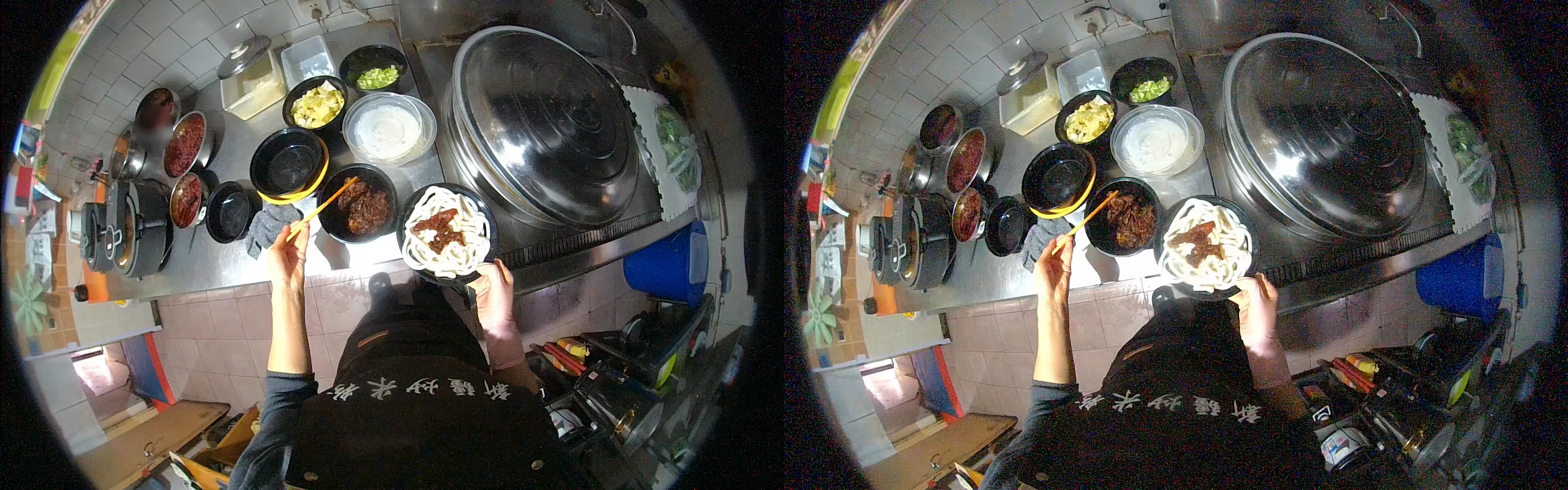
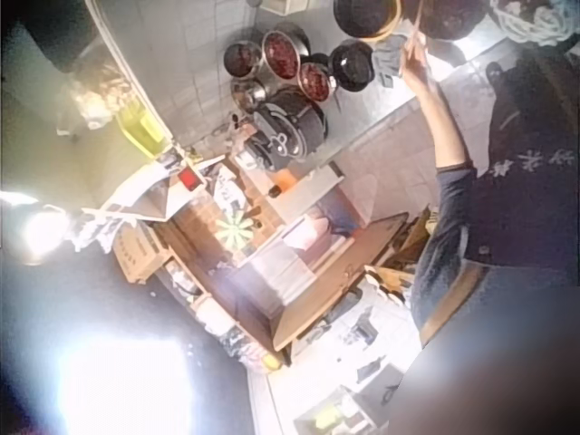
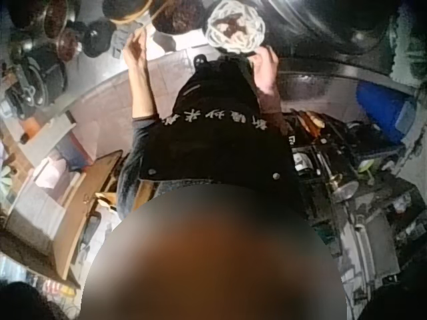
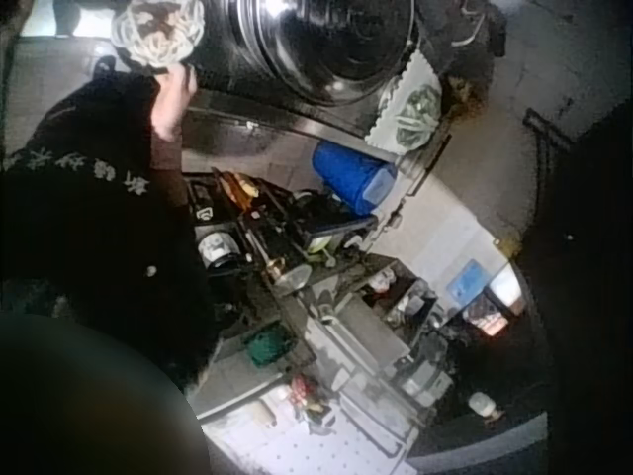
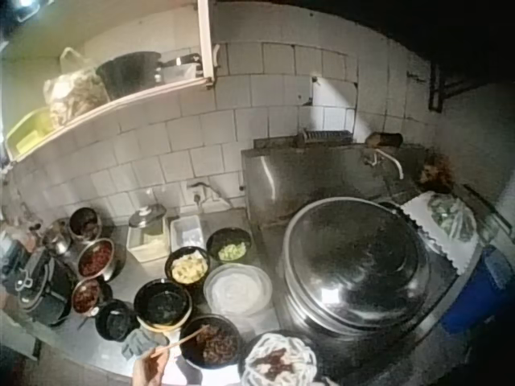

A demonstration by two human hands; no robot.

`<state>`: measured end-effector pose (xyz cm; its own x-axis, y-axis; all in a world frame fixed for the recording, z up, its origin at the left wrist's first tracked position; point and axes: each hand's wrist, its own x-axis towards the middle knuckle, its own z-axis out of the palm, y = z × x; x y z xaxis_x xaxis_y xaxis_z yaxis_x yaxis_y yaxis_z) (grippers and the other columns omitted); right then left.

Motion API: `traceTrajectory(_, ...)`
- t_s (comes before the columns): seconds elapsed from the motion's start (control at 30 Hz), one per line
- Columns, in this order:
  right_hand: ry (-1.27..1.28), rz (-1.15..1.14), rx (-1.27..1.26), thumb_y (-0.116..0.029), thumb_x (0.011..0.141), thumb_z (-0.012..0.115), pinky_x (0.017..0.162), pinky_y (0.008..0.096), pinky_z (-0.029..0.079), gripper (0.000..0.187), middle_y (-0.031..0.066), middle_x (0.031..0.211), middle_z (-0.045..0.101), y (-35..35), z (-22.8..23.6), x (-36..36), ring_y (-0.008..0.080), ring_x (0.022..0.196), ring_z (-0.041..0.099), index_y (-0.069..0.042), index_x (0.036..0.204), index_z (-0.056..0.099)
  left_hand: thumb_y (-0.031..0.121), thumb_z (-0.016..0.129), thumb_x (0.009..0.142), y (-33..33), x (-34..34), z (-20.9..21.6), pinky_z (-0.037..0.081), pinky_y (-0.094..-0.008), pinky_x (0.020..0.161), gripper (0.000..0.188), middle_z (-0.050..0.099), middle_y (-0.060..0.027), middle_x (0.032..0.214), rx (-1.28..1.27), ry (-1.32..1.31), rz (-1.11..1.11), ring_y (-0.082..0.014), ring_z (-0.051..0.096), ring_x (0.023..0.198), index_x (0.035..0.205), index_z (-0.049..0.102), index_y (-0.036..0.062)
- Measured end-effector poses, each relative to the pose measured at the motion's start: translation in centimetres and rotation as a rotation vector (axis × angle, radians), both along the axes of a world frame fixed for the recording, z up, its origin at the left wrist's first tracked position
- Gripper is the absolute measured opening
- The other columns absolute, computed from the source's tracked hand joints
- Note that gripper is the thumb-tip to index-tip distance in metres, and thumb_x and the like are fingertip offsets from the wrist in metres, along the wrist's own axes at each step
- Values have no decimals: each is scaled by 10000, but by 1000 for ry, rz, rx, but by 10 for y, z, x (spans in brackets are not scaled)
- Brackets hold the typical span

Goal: The person assembles noodle bowls by placing cooked noodles into black bowls and topping them with a dark meat sauce using chopsticks. The person handles multiple bowls sequentially, adding sauce to each before moving to the next.

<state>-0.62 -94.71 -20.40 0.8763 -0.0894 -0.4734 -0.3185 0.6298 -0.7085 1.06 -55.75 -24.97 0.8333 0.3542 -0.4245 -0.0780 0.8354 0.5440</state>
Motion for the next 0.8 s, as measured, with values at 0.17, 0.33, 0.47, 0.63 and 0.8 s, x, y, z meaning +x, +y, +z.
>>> traceTrajectory(0.17,38,-8,48,-26,835,611,703,275,533,61,23,816,647,2,-19,2,127,751,632,-84,841,591,116,542,975,-1,-2,30,591,-361,876,273,661,-257,1038,119,-34,-11,-319,681,966,1053,583,-142)
traceTrajectory(0.33,32,-1,13,-27,834,623,652,265,514,79,-2,802,632,8,-23,5,102,711,609,-99,819,593,190,517,1001,-47,-17,108,611,-320,755,288,689,-185,958,336,-26,-61,-249,711,811,1018,607,-83)
traceTrajectory(0.47,-3,30,-44,-50,835,634,655,258,513,72,-15,805,626,15,-12,5,90,714,603,-101,802,595,228,522,992,-97,-24,142,601,-287,670,316,694,-182,907,463,48,-289,-219,707,741,1020,611,-74)
traceTrajectory(0.63,-11,44,-30,-58,839,647,688,246,527,96,-30,791,606,19,-10,1,73,726,597,-111,786,588,200,509,1004,-131,-15,133,603,-340,666,322,689,-211,949,626,-2,-383,-277,709,754,1084,608,-96)
traceTrajectory(0.8,-24,78,-24,-40,848,612,741,285,532,51,14,850,625,15,-19,-3,118,800,619,-81,831,588,210,521,1004,-135,-11,137,603,-336,635,317,690,-200,968,711,-65,-377,-269,706,736,1109,616,-73)
